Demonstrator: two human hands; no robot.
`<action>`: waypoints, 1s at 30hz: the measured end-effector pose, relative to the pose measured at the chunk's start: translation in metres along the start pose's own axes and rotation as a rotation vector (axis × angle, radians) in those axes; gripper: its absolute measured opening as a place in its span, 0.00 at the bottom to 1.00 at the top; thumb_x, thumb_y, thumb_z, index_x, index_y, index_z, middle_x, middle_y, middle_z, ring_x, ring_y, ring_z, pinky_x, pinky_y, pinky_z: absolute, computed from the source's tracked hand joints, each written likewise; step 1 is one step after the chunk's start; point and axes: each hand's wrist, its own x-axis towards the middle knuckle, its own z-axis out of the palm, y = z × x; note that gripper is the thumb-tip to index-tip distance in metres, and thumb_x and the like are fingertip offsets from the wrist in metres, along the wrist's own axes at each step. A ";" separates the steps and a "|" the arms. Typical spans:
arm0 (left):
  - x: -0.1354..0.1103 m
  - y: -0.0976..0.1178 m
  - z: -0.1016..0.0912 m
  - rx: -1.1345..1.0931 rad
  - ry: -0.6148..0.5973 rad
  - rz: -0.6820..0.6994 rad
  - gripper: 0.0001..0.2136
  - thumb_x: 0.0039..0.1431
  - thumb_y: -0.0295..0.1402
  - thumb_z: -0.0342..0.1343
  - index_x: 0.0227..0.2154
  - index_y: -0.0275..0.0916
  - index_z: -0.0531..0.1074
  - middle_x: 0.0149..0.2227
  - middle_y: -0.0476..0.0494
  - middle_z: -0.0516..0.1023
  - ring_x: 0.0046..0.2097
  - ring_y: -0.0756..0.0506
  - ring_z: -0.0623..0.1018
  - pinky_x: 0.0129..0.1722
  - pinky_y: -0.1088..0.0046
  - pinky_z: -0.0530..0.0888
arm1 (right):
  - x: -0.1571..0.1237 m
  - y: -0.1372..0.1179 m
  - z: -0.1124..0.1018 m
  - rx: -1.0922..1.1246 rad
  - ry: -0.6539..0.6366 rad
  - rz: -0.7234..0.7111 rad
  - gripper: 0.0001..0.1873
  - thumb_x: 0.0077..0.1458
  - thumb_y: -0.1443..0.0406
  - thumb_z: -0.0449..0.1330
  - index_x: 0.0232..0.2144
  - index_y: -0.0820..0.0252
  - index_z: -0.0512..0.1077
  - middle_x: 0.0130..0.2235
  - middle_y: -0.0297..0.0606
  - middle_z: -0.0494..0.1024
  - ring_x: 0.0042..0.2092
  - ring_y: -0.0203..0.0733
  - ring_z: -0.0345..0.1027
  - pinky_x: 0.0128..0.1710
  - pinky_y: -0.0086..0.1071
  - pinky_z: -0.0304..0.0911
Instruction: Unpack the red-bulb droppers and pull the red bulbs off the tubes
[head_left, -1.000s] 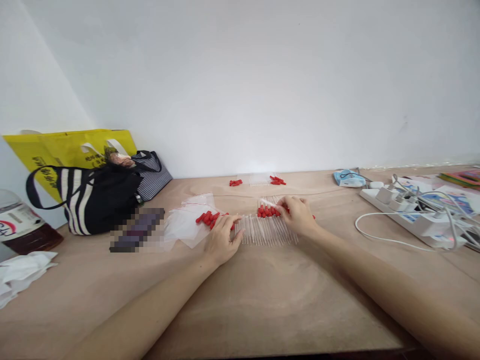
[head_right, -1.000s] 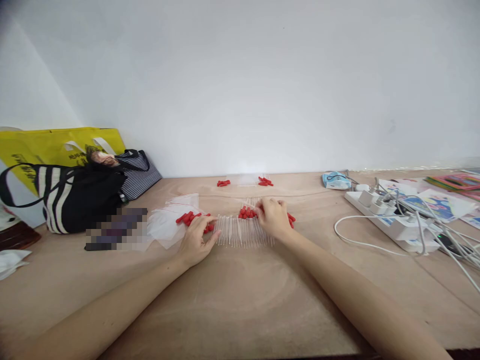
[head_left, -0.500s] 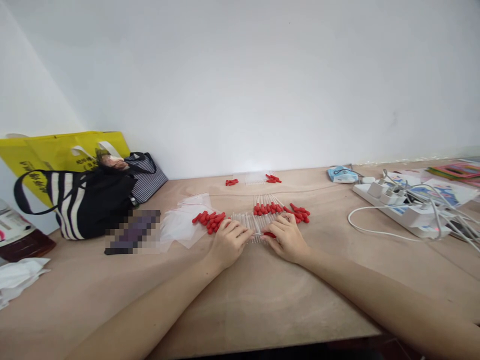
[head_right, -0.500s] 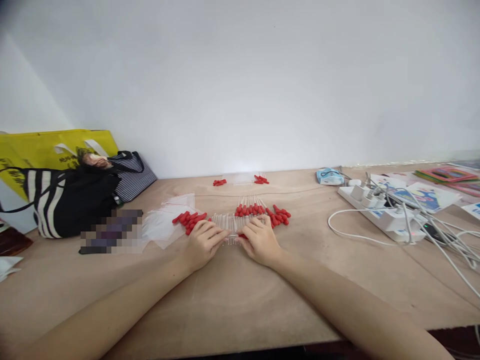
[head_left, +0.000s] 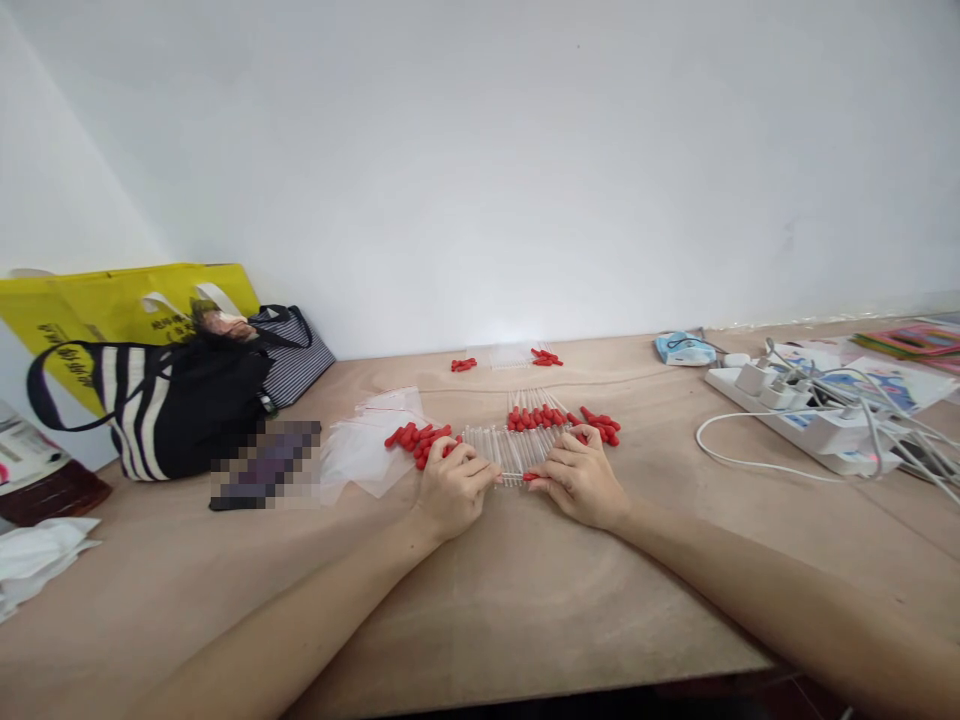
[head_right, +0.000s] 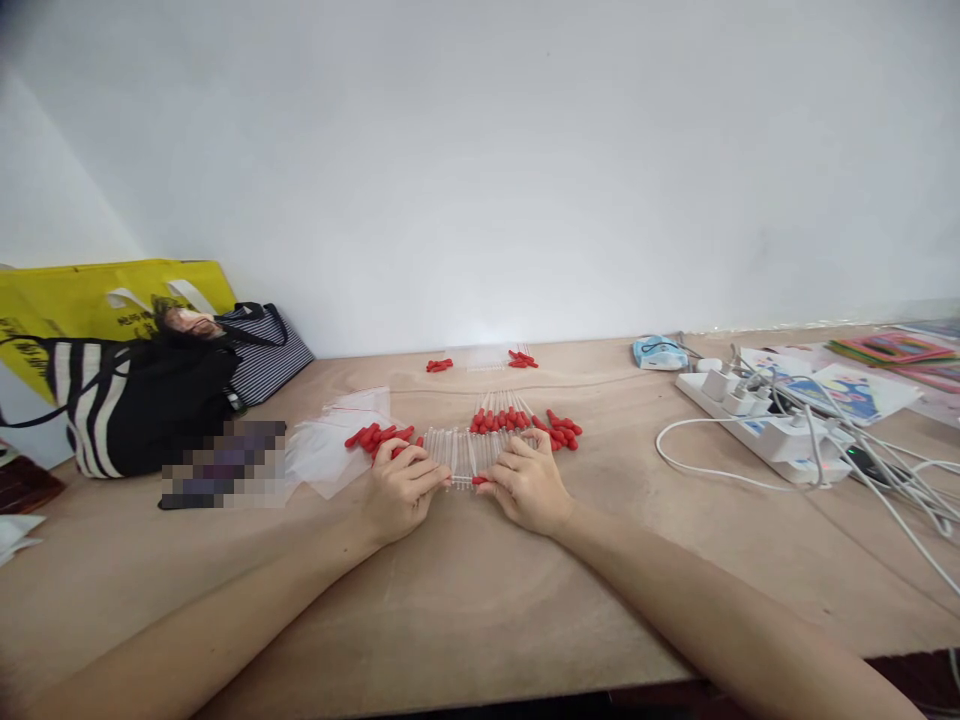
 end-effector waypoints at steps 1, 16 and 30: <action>0.000 0.000 0.000 -0.004 0.010 0.004 0.09 0.54 0.26 0.47 0.26 0.42 0.72 0.22 0.51 0.75 0.31 0.48 0.70 0.39 0.63 0.59 | 0.000 0.000 0.000 0.009 0.002 -0.004 0.10 0.52 0.59 0.54 0.28 0.55 0.73 0.21 0.31 0.70 0.31 0.35 0.58 0.45 0.40 0.43; -0.011 -0.016 -0.006 -0.012 0.044 -0.174 0.09 0.57 0.29 0.46 0.27 0.39 0.71 0.26 0.48 0.76 0.32 0.47 0.71 0.36 0.66 0.61 | -0.007 0.015 -0.010 0.007 0.091 0.151 0.12 0.54 0.63 0.52 0.23 0.58 0.71 0.24 0.32 0.71 0.31 0.35 0.60 0.43 0.38 0.45; 0.034 -0.027 -0.012 -0.278 -0.479 -0.787 0.08 0.50 0.30 0.49 0.30 0.36 0.71 0.27 0.46 0.77 0.31 0.47 0.75 0.29 0.75 0.67 | 0.021 0.093 -0.024 0.021 -0.042 0.987 0.14 0.46 0.55 0.54 0.30 0.58 0.71 0.28 0.35 0.74 0.31 0.38 0.65 0.32 0.31 0.51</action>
